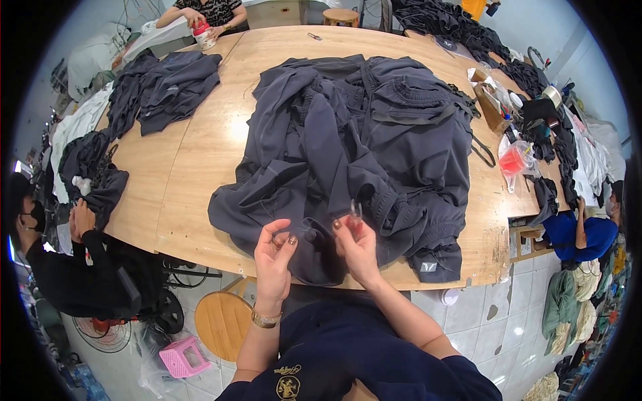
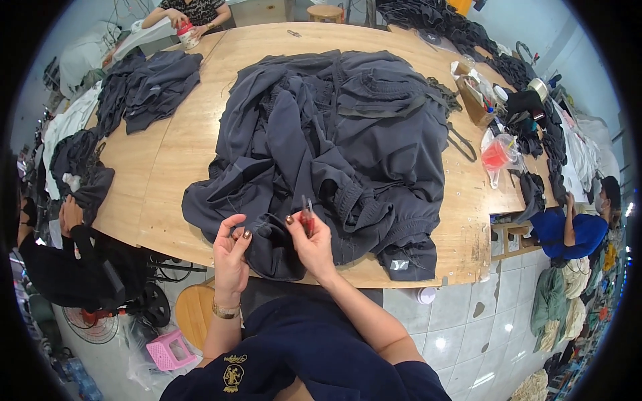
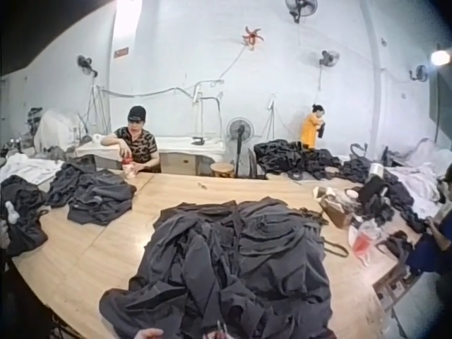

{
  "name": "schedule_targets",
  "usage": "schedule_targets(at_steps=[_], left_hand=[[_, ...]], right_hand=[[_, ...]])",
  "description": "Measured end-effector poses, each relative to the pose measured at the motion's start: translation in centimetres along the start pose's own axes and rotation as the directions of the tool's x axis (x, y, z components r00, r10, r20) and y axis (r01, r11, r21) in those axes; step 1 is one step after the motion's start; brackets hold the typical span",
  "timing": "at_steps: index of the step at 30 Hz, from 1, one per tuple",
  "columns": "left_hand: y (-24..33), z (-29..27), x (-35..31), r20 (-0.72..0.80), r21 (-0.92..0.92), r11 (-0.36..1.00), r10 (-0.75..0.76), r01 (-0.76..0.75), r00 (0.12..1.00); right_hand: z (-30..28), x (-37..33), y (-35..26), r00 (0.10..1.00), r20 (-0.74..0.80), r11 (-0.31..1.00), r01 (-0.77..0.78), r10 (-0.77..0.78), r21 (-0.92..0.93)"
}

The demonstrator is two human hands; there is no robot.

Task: Trimming excess threads from manufactured gray pants using a small cutting tool.

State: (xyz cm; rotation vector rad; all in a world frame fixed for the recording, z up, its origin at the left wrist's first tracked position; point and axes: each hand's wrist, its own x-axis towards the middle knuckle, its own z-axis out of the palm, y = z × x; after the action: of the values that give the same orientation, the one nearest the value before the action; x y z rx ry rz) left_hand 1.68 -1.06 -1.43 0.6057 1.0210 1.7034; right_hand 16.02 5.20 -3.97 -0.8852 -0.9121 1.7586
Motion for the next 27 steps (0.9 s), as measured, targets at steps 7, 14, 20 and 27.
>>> schedule_targets(at_steps=[7,14,20,27], left_hand=[[0.5,-0.4,0.1,-0.009,-0.07,0.994,-0.079,0.078,0.997],[0.7,-0.4,0.1,0.081,0.052,0.999,-0.014,0.01,0.997],[0.5,-0.8,0.1,0.026,0.013,0.999,-0.04,0.04,0.999],[0.5,-0.7,-0.1,0.116,0.14,0.99,0.009,-0.025,0.993]], right_hand=[[1.2,-0.2,-0.5,0.988,0.143,0.961,0.094,-0.058,-0.26],[1.4,-0.2,0.2,0.963,0.224,0.933,0.215,-0.153,-0.288],[-0.2,-0.5,0.1,0.981,-0.04,0.98,0.189,-0.191,-0.059],[2.2,-1.1,-1.0,0.899,0.353,0.8,0.405,-0.26,-0.443]])
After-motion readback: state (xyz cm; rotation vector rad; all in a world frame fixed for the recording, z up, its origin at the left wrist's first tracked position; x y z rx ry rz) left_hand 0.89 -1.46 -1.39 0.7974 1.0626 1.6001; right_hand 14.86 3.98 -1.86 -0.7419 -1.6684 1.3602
